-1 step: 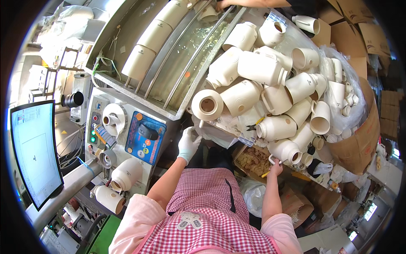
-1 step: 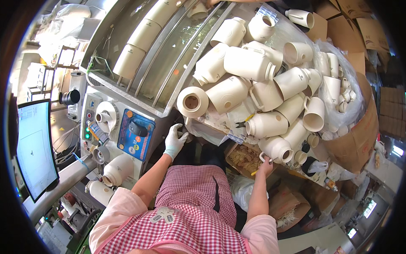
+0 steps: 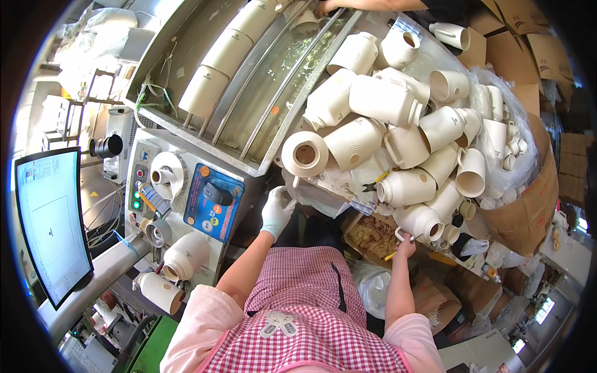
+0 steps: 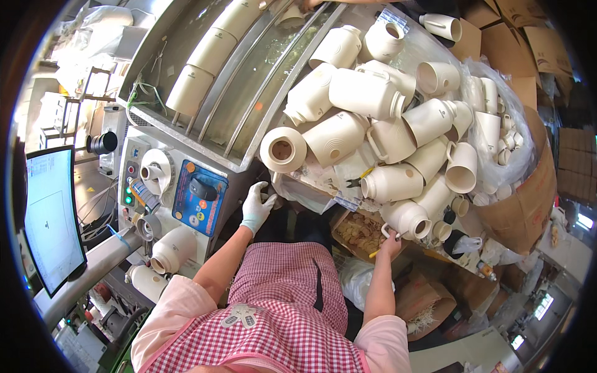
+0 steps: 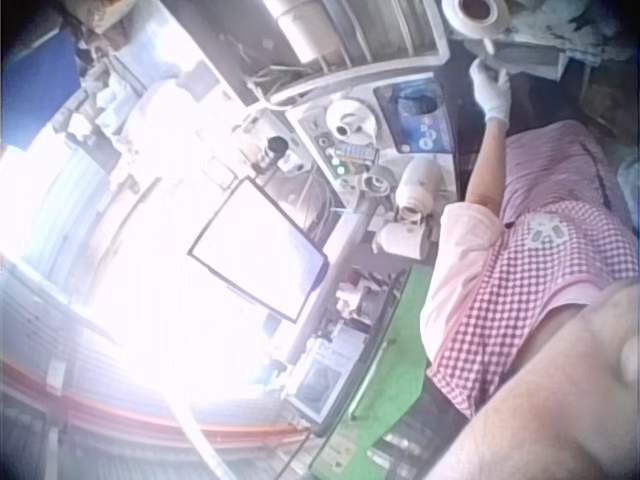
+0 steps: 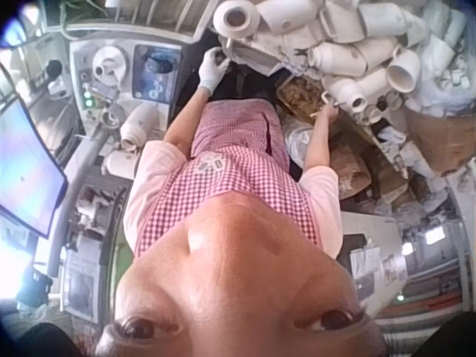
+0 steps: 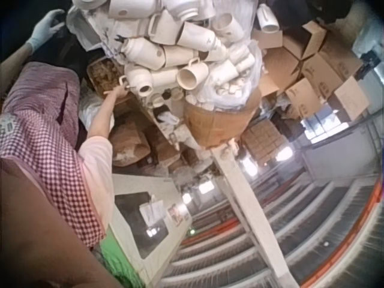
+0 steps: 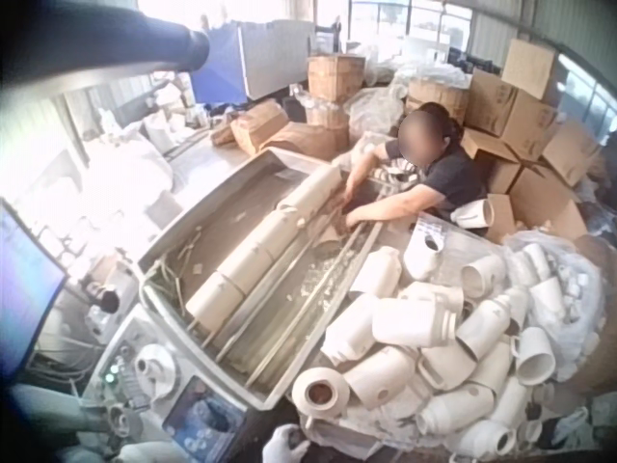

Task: The person assembles white ceramic pitchers by inserting a small wooden disc into the spout and attaching a handle. They handle each pitcher one at a time, inspect the interior, and place the finished units onto a conveyor belt.

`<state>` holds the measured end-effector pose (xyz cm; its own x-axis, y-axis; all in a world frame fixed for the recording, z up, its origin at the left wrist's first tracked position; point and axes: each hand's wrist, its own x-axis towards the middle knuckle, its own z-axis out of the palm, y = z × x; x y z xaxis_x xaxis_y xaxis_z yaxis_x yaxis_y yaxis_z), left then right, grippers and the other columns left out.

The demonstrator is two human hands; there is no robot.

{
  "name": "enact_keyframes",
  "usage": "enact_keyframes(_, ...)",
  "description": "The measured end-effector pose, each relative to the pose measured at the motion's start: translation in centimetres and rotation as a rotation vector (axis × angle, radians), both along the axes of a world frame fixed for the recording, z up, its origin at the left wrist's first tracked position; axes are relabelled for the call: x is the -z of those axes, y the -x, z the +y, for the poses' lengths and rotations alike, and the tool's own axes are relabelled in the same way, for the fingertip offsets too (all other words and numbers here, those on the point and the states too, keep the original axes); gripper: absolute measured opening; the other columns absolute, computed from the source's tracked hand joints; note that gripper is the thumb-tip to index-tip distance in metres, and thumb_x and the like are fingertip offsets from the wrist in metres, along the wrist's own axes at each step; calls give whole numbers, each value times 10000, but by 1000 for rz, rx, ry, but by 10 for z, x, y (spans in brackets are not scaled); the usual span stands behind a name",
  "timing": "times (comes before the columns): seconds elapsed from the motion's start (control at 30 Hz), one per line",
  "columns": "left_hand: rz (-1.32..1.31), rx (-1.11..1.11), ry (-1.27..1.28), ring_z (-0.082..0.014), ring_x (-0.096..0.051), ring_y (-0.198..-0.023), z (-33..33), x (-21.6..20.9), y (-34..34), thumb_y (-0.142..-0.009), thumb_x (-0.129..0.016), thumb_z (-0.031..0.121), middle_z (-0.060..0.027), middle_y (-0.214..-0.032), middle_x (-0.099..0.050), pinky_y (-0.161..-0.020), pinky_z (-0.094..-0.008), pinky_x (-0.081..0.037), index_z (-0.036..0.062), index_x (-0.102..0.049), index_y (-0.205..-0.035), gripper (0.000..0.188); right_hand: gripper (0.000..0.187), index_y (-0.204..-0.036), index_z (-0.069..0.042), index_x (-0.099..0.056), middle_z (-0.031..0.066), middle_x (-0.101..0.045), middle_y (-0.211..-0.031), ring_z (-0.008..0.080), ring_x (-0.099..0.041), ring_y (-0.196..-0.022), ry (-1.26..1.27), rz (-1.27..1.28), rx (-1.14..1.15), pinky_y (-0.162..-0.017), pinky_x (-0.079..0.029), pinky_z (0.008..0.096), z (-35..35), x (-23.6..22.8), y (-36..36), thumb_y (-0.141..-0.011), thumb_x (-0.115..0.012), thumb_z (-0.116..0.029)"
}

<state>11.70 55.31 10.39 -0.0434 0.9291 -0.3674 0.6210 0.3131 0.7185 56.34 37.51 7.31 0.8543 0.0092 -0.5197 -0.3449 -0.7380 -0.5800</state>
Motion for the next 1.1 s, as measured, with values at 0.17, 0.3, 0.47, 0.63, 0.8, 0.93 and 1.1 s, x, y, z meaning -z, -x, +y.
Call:
enact_keyframes(0.17,-2,-3,-4,-206,-674,-825,-4,0,7,-858,-817,225,-95,-1147,-639,-775,-349,-571,58,-606,-1270,493,219,-1095,-32,-620,96,-734,-907,164,-689,-589,-68,44,17,-396,-394,272,-5,0,-3,-990,-630,-224)
enact_keyframes(0.3,21,0,29,-186,-665,-803,-6,-1,11,-861,-822,226,-94,-1125,-638,-768,-340,-573,51,-605,-1279,502,255,-1158,-39,-600,98,-728,-850,169,-689,-586,-115,16,-32,-413,-390,268,-14,3,-8,-1034,-569,-259)
enact_keyframes(0.47,8,-15,25,-247,-680,-890,-6,-4,10,-841,-825,239,-106,-1147,-650,-816,-367,-569,66,-602,-1264,509,298,-1190,-22,-586,106,-737,-1033,164,-704,-633,-151,-4,-16,-415,-380,261,-27,-19,-4,-1072,-541,-292)
enact_keyframes(0.63,-8,-21,-42,-287,-673,-1036,1,-10,-4,-818,-836,228,-139,-1214,-638,-899,-389,-558,34,-580,-1283,565,349,-1236,19,-562,129,-722,-1151,158,-668,-600,-236,-8,-70,-450,-424,242,-39,-97,33,-1064,-585,-283)
enact_keyframes(0.8,50,-21,-181,-359,-638,-1111,14,-13,-28,-783,-857,296,-159,-1227,-635,-954,-418,-531,24,-604,-1238,588,310,-1229,27,-576,112,-717,-1105,124,-647,-588,-217,20,-321,-437,-356,224,0,-208,77,-1062,-599,-234)
enact_keyframes(0.93,72,-93,-62,-349,-641,-1109,22,-11,-40,-840,-808,287,-157,-1194,-638,-948,-421,-532,44,-643,-1209,472,304,-1208,33,-603,105,-720,-1110,93,-633,-597,-334,111,-595,-431,-316,202,97,-268,97,-1055,-613,-230)
enact_keyframes(1.1,50,-123,-140,-352,-649,-1078,30,-2,-42,-916,-718,212,-148,-1217,-633,-911,-422,-536,46,-682,-1153,291,333,-1224,22,-628,77,-729,-1102,62,-564,-587,-478,185,-844,-483,-336,200,260,-278,148,-1056,-621,-265)
